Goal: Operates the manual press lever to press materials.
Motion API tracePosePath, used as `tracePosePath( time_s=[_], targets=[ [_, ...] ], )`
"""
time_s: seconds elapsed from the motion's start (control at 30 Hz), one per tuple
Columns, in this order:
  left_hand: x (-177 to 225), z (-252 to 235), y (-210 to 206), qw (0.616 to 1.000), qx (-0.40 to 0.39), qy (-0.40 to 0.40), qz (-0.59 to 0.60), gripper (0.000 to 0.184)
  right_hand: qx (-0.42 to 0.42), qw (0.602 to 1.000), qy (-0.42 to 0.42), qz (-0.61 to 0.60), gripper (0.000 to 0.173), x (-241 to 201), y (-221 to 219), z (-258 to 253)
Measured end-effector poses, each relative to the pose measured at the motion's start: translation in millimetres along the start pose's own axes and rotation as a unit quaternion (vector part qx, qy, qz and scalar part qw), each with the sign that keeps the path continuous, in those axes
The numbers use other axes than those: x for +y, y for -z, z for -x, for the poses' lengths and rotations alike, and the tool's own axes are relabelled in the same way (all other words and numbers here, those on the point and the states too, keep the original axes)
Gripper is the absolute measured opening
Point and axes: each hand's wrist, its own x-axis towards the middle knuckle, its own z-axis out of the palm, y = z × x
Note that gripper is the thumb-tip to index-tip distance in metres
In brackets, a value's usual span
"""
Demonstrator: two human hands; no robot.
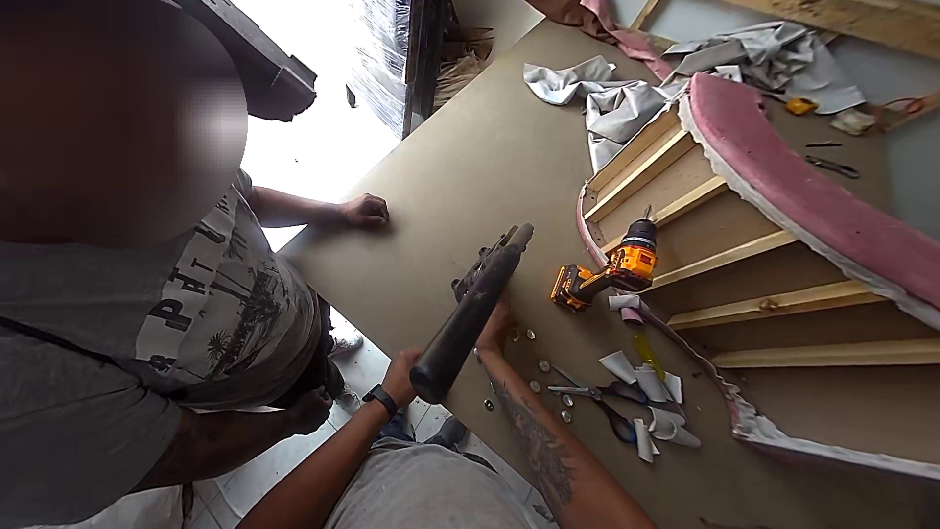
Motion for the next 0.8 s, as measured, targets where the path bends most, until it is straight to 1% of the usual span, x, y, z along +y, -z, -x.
tracePosePath(
  time_s=[0.13, 0.2, 0.23, 0.27, 0.3, 0.33, 0.4, 0.43, 0.47, 0.53, 0.57, 0.63, 0.7, 0.73, 0.77, 0.8],
  targets=[
    [-10.3, -5.1, 1.3, 1.0, -0.024, -0.01, 0.011, 0.026, -0.02, 1.0, -0.018, -0.004, 0.042, -2.0, -2.5, 3.6],
    [-11.4, -9.3, 1.1, 1.0, -0.024, -0.02, -0.001, 0.027, -0.069, 0.996, -0.048, 0.006, 0.04, -11.6, 6.5, 0.5],
    [-10.5, -9.4, 2.1, 0.999, -0.024, -0.023, -0.004, 0.027, -0.107, 0.993, -0.058, 0.01, 0.034, -23.0, 16.3, -3.6],
    [-10.5, -7.1, 2.1, 0.999, -0.027, -0.022, -0.004, 0.028, -0.116, 0.993, -0.035, 0.007, 0.031, -22.3, 20.9, -1.4],
    [-10.7, -5.1, 1.5, 0.999, -0.026, -0.022, -0.006, 0.028, -0.11, 0.994, -0.005, -0.003, 0.03, -22.8, 25.7, 1.5],
    [-10.4, -5.0, 0.8, 0.999, -0.024, -0.027, -0.01, 0.028, -0.111, 0.994, 0.005, -0.011, 0.032, -29.9, 33.0, 1.2],
    [-8.9, -7.1, -0.1, 0.999, -0.016, -0.037, -0.017, 0.028, -0.127, 0.992, -0.004, -0.019, 0.034, -54.3, 47.6, -4.8],
    [-10.7, -5.5, -1.3, 0.999, -0.015, -0.037, -0.017, 0.028, -0.122, 0.992, 0.002, -0.018, 0.031, -64.3, 50.6, -5.4],
    [-12.4, -4.7, -2.3, 0.999, -0.014, -0.036, -0.016, 0.028, -0.114, 0.993, 0.01, -0.014, 0.029, -66.8, 50.4, -5.7],
    [-13.0, -6.0, -2.8, 0.999, -0.005, -0.038, -0.019, 0.027, -0.129, 0.992, 0.003, 0.011, 0.029, -51.7, 43.5, -5.6],
    [-11.8, -5.3, -3.0, 0.999, -0.002, -0.037, -0.02, 0.027, -0.137, 0.99, -0.014, 0.019, 0.032, -45.4, 39.1, -5.2],
    [-5.0, -1.8, -3.1, 0.999, 0.001, -0.028, -0.023, 0.026, -0.111, 0.993, -0.021, 0.042, 0.045, -23.1, 23.8, -3.2],
    [-1.1, 0.7, -3.0, 1.0, 0.008, -0.015, -0.017, 0.027, -0.124, 0.991, -0.036, 0.046, 0.069, -22.7, 31.4, -4.4],
    [-0.5, 4.0, -4.1, 1.0, 0.016, -0.009, -0.004, 0.027, -0.133, 0.989, -0.046, 0.049, 0.073, -23.8, 40.9, -2.9],
    [-0.1, 8.1, -4.8, 1.0, 0.029, -0.006, 0.009, 0.027, -0.135, 0.988, -0.054, 0.044, 0.064, -19.9, 51.0, 0.1],
    [-0.3, 12.8, -5.3, 0.999, 0.05, -0.01, 0.015, 0.027, -0.138, 0.988, -0.059, 0.039, 0.049, -15.0, 62.7, 3.6]
  ],
)
